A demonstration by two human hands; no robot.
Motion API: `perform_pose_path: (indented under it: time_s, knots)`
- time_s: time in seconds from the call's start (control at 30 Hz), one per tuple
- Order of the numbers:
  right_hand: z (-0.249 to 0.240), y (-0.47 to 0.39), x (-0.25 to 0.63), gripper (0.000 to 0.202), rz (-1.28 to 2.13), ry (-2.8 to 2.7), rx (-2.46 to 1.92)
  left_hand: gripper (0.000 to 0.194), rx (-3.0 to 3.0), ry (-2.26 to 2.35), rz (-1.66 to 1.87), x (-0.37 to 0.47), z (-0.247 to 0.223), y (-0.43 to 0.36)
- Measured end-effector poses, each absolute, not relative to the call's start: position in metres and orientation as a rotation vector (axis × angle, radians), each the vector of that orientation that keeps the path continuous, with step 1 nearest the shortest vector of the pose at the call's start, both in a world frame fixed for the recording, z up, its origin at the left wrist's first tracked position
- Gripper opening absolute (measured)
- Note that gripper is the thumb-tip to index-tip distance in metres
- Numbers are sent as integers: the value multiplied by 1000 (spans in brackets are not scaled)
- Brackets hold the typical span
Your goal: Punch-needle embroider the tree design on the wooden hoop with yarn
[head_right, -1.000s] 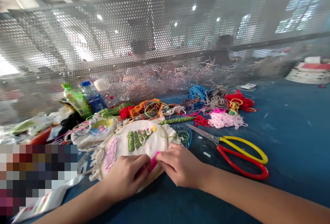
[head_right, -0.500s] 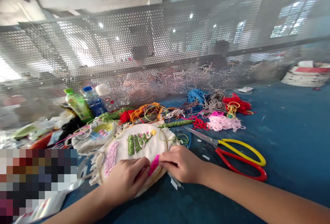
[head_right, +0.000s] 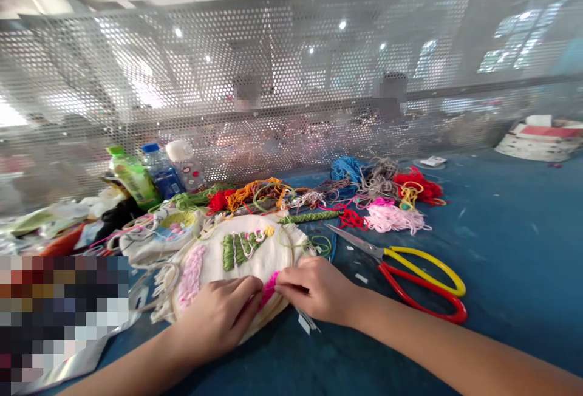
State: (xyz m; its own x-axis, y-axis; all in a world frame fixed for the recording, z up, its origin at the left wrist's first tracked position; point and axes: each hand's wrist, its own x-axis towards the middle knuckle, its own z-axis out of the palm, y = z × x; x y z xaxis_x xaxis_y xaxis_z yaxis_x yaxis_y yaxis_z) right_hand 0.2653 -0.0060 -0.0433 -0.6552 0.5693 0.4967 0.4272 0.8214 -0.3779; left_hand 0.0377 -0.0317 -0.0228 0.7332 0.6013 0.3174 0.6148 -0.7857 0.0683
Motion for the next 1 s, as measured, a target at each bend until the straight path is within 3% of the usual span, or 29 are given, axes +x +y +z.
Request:
perform_pose_path:
  time_s: [0.3, 0.57, 0.7, 1.0]
  knots:
    - [-39, -8, 262, 26, 547, -2483, -800, 22, -2877, -984, -440, 40, -22, -32]
    - [-30, -6, 269, 30, 1026, -2216, -916, 18, -2837, -1005, -432, 40, -23, -35]
    - [-34, -3, 272, 32, 961, -2291, -867, 10, -2715, -927, -359, 39, -25, -38]
    - [-34, -16, 258, 33, 577, -2526, -736, 13, -2650, -749, -290, 39, -24, -43]
